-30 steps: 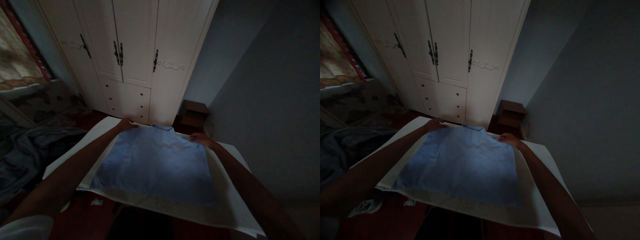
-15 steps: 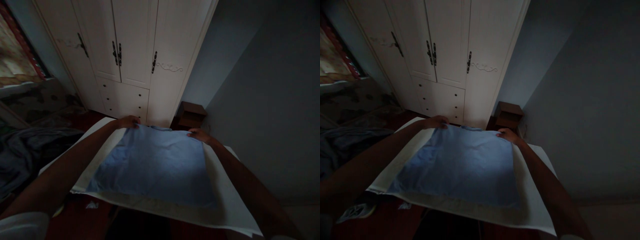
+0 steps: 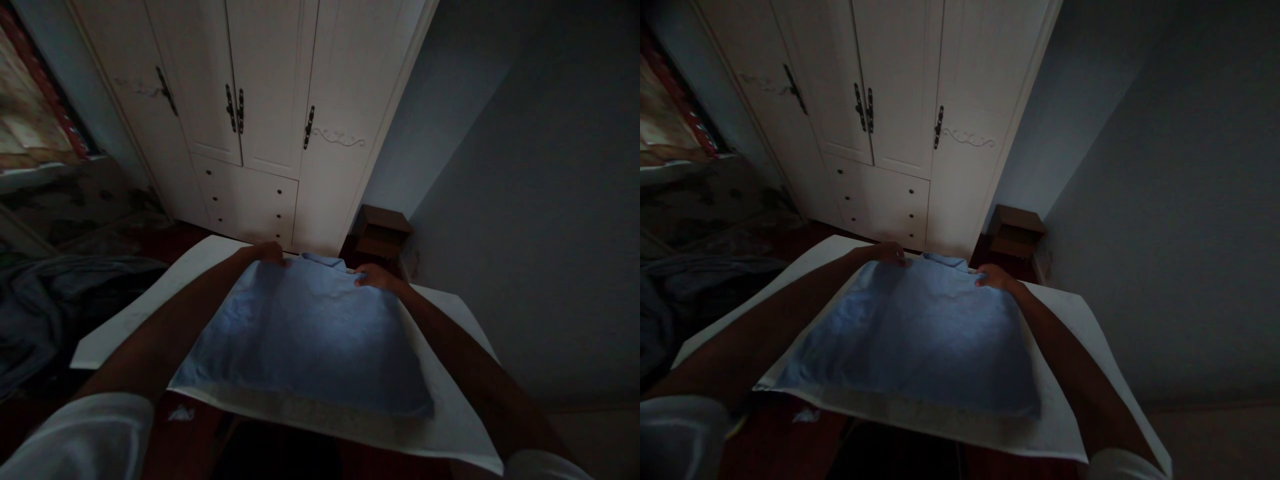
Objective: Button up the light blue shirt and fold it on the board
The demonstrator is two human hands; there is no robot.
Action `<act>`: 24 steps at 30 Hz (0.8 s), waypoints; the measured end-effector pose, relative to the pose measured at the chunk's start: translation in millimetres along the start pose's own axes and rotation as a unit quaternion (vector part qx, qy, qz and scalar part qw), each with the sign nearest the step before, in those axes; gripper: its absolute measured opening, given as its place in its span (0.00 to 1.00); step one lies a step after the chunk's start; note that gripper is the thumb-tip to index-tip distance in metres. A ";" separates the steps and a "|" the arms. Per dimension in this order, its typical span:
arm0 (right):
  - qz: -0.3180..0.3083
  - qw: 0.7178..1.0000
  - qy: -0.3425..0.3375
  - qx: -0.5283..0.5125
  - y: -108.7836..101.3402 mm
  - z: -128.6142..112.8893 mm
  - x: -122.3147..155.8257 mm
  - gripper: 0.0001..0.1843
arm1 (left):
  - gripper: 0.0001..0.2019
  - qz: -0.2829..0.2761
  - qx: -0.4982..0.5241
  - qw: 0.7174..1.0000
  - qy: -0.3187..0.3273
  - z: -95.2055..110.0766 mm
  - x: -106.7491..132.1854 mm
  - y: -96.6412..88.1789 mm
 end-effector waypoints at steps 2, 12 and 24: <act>-0.004 1.000 -0.024 -0.004 -7.4 -0.7 1.6 0.11 | 0.11 -0.031 0.000 0.999 0.010 0.7 2.6 -5.3; 0.070 0.997 -0.010 -0.045 -7.5 5.4 -15.2 0.09 | 0.13 0.092 -0.026 0.995 0.020 -13.2 -3.8 -16.9; 0.072 0.997 -0.012 -0.035 -15.2 11.6 -9.7 0.22 | 0.18 0.091 -0.030 0.995 0.037 -32.5 6.7 -10.7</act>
Point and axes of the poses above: each hand's wrist, its own x-axis away from the middle knuckle, its own y-axis out of the palm, z = x × y, the point moved 2 cm from there along -x, towards the middle knuckle, and after that the axes turned 14 degrees about y, right-handed, at the moved point
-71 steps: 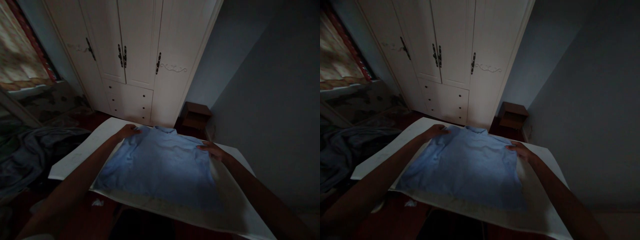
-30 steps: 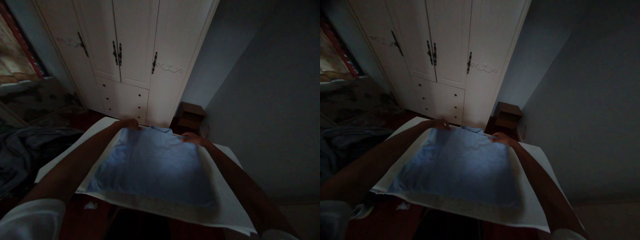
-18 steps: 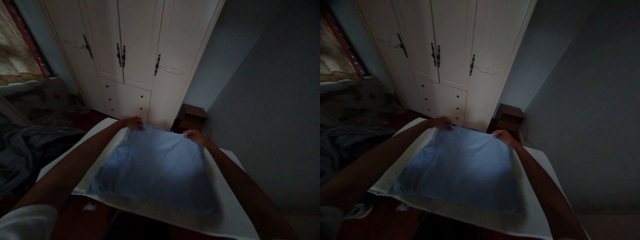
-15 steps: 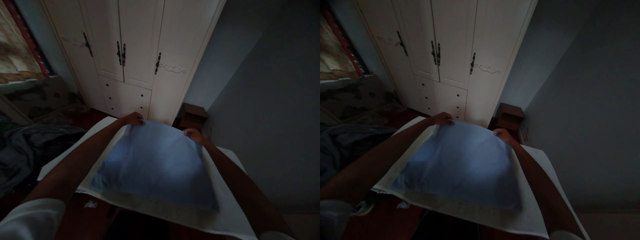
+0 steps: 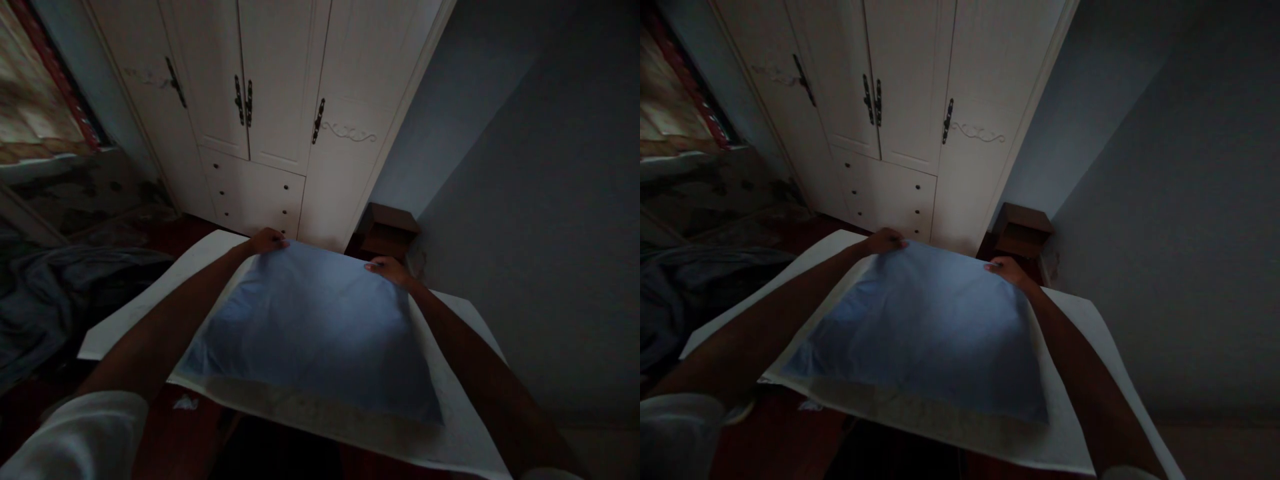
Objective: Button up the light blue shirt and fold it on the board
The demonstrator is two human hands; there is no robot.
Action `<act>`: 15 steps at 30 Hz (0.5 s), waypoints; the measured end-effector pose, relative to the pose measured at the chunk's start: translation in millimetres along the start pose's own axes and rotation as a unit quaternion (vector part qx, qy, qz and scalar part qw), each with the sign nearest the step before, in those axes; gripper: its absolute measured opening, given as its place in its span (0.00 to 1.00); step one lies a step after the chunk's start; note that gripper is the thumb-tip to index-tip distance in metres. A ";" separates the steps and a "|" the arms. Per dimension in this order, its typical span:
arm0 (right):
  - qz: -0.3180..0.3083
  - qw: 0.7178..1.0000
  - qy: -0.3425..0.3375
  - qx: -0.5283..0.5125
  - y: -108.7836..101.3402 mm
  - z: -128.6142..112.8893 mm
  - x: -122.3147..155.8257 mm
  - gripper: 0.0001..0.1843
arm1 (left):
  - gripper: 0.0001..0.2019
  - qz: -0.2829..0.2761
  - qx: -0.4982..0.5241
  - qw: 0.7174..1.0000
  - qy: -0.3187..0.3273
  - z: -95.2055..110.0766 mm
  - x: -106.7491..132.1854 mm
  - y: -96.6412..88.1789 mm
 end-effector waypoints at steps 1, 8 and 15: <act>0.013 1.000 -0.001 -0.005 -1.9 -0.5 -2.1 0.23 | 0.19 0.009 -0.005 1.000 -0.004 -0.7 0.5 -2.4; 0.072 0.997 0.024 0.004 28.7 -3.0 -25.2 0.12 | 0.15 0.036 -0.070 0.995 -0.064 9.3 -3.6 28.8; 0.122 0.991 0.027 0.050 28.0 3.8 -16.9 0.12 | 0.25 0.063 -0.129 0.985 -0.100 13.5 9.5 29.9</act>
Point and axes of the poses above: each hand's wrist, its own x-axis away from the middle knuckle, its own y-axis out of the palm, z = x × y, the point moved 2 cm from there along -x, towards the middle knuckle, and after that the axes turned 14 degrees about y, right-handed, at the moved point
